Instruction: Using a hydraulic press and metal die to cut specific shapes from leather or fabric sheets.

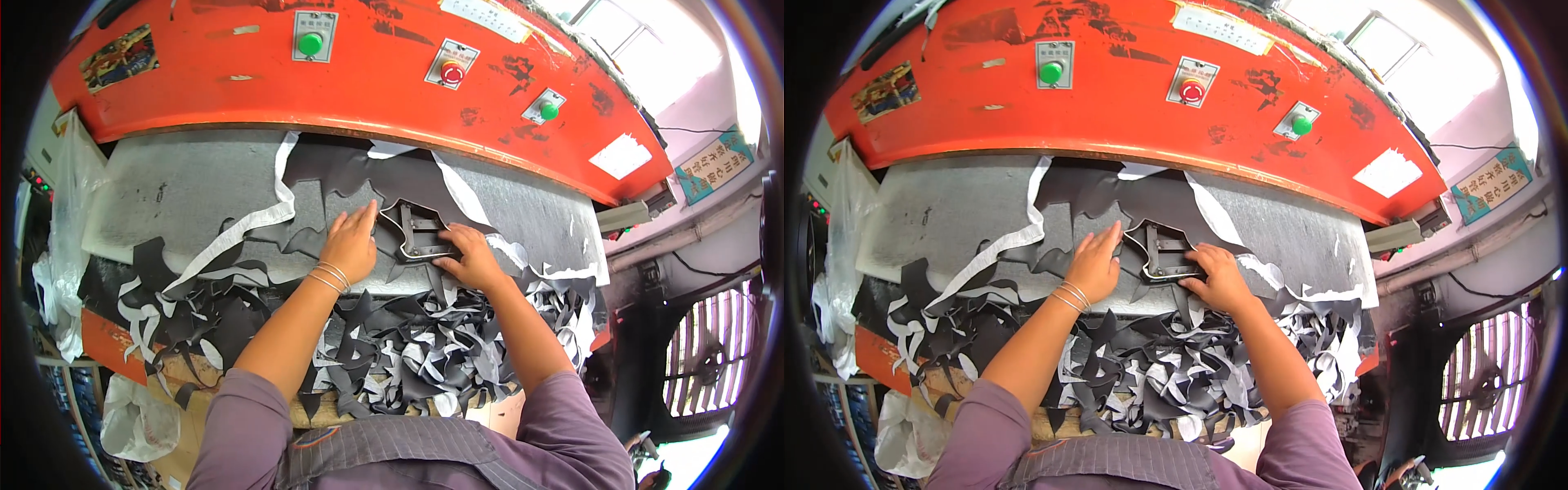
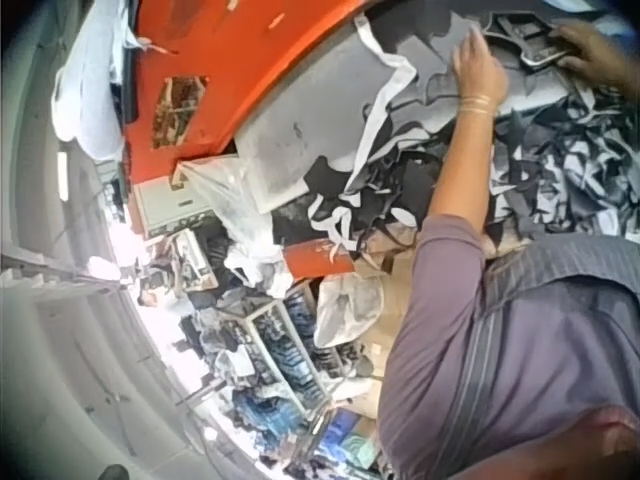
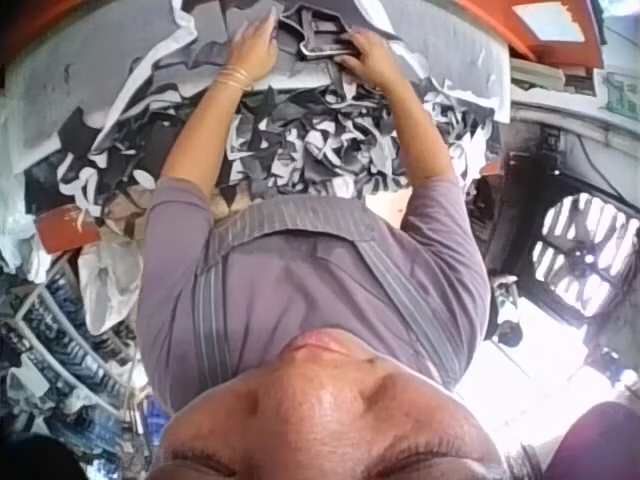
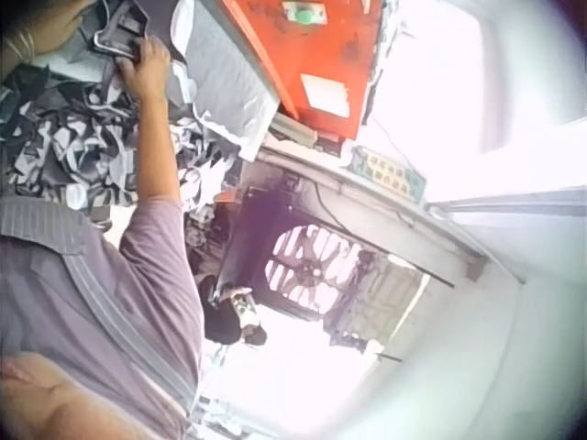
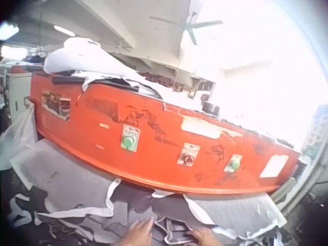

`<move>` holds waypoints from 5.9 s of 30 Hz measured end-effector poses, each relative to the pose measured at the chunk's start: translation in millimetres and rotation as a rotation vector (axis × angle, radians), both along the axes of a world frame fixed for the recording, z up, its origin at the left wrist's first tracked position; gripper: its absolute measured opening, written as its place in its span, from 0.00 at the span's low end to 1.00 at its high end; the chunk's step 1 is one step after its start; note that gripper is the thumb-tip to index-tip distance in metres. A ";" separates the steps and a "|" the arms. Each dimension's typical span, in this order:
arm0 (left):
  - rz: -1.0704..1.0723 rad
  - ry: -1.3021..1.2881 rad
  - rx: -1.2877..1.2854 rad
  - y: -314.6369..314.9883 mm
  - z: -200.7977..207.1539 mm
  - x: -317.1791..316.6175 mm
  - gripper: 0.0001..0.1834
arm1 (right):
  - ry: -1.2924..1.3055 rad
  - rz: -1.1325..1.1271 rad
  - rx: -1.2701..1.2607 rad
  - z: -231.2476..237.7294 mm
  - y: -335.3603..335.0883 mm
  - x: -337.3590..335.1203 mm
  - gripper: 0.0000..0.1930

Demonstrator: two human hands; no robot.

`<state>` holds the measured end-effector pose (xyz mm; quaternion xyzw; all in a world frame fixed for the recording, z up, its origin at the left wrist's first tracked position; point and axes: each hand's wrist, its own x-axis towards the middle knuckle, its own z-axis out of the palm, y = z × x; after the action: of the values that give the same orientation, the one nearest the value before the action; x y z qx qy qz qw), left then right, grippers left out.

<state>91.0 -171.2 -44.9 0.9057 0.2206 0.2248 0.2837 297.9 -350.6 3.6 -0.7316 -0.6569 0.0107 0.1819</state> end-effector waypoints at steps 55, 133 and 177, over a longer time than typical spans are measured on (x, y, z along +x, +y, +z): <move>0.000 -0.070 -0.032 13.3 -2.0 11.8 0.32 | 0.236 -0.368 0.063 -41.4 -4.5 11.3 0.41; 0.212 0.193 0.007 -171.5 57.0 -95.7 0.17 | -0.213 0.218 -0.156 79.6 -125.5 -132.9 0.19; -0.363 0.497 0.097 -79.2 34.9 -7.7 0.35 | 0.744 -0.521 0.815 65.0 -139.3 -55.0 0.05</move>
<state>83.3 -250.4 -10.0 0.9700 0.1069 -0.0476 0.2131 242.9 -489.9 68.6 -0.6871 -0.2999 -0.0312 0.6611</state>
